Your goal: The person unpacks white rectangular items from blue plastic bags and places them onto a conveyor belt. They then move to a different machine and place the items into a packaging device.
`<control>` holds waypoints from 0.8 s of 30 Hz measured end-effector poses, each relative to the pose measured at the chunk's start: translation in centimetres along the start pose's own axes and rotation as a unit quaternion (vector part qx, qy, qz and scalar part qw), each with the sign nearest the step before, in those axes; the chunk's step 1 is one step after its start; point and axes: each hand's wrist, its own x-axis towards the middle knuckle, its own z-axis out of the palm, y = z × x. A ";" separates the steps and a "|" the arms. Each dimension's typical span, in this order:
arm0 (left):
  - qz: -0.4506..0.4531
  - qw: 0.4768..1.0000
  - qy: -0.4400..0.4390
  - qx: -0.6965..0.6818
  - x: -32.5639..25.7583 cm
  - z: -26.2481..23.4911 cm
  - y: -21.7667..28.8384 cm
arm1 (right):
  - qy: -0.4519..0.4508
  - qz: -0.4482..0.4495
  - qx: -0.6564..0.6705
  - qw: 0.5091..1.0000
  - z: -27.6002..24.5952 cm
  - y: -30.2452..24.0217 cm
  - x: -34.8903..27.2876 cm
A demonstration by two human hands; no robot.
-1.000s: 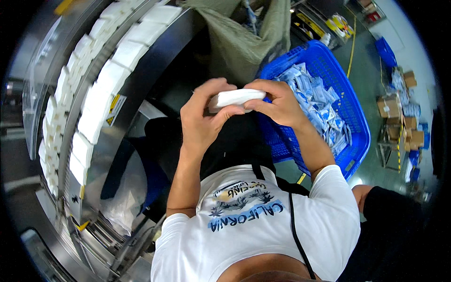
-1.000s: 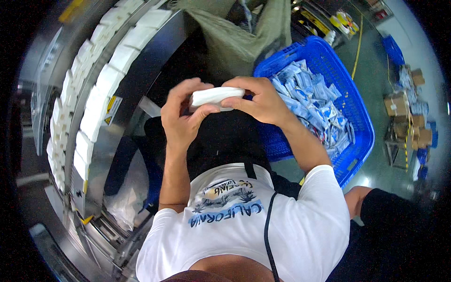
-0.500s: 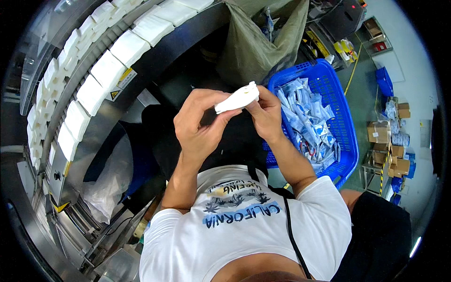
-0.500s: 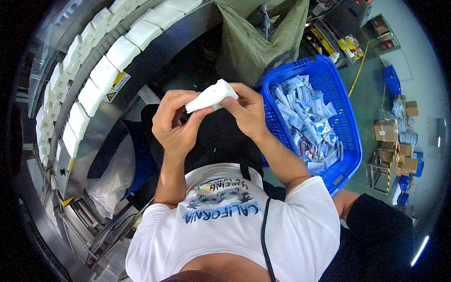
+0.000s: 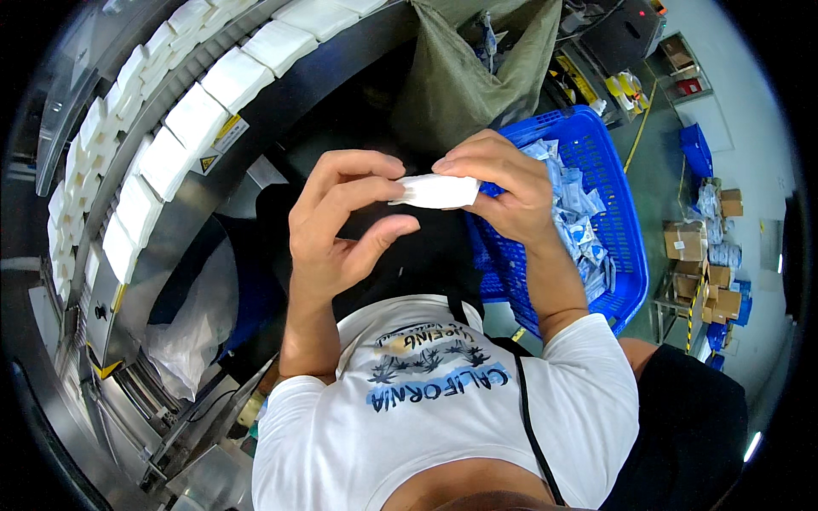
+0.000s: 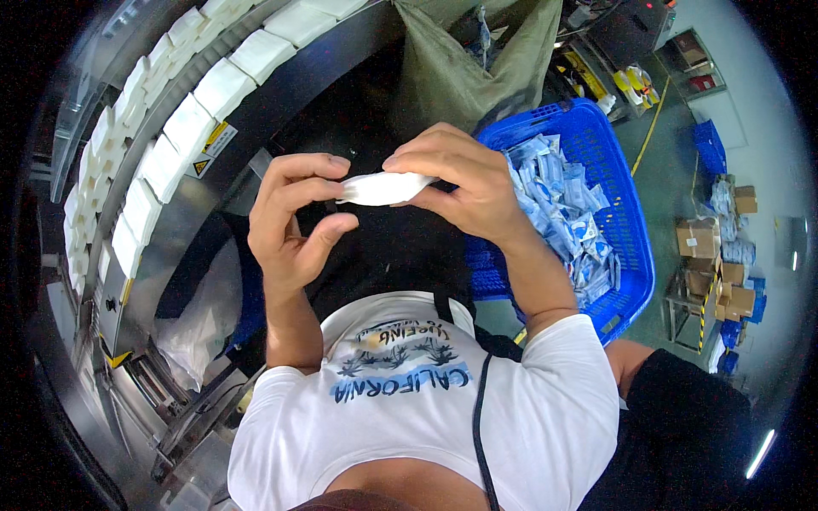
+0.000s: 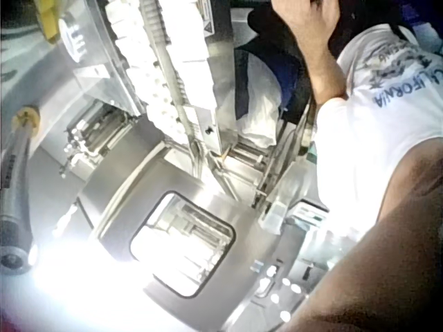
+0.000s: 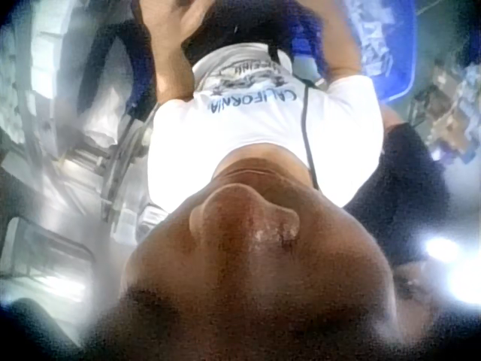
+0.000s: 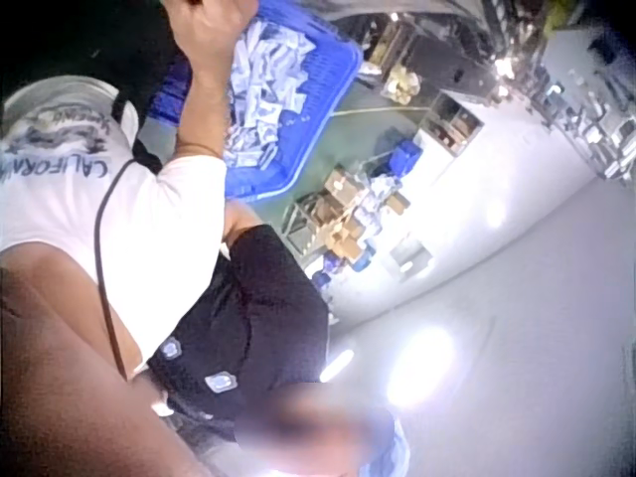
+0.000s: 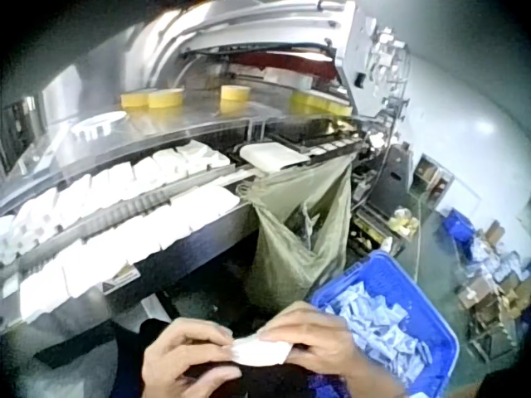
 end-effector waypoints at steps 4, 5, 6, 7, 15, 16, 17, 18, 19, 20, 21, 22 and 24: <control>0.027 0.998 -0.045 0.045 0.9 -0.7 0.3 | -0.006 -0.023 -0.017 1.000 0.1 -0.2 0.3; 0.025 0.998 -0.044 0.048 0.9 -0.7 0.3 | -0.008 -0.027 -0.023 0.999 0.1 -0.2 0.4; 0.025 0.997 -0.043 0.051 0.9 -0.7 0.4 | -0.010 -0.031 -0.025 0.999 0.0 -0.3 0.4; 0.024 0.997 -0.042 0.054 1.0 -0.7 0.4 | -0.013 -0.035 -0.027 0.999 0.0 -0.3 0.5; 0.031 0.989 -0.115 0.084 2.3 -1.4 1.0 | -0.063 -0.053 -0.097 0.992 -1.3 -1.1 0.9; 0.028 0.987 -0.133 0.089 2.4 -1.5 1.1 | -0.070 -0.051 -0.103 0.991 -1.4 -1.3 0.9; 0.027 0.985 -0.140 0.093 2.5 -1.4 1.1 | -0.076 -0.048 -0.110 0.990 -1.5 -1.4 0.9; 0.027 0.984 -0.146 0.097 2.6 -1.4 1.1 | -0.080 -0.052 -0.112 0.989 -1.7 -1.5 1.0; 0.027 0.983 -0.153 0.101 2.7 -1.3 1.1 | -0.084 -0.055 -0.115 0.988 -1.8 -1.6 1.1; 0.026 0.982 -0.162 0.091 2.9 -1.3 1.1 | -0.088 -0.058 -0.118 0.987 -1.9 -1.6 1.1; 0.024 0.982 -0.170 0.081 3.0 -1.4 1.0 | -0.089 -0.054 -0.116 0.988 -2.0 -1.7 1.2; 0.022 0.981 -0.179 0.070 3.0 -1.4 0.9 | -0.089 -0.050 -0.115 0.988 -2.0 -1.9 1.2; -0.017 0.984 -0.175 -0.004 3.0 -1.8 0.3 | -0.088 -0.042 -0.102 0.990 -2.0 -2.0 1.1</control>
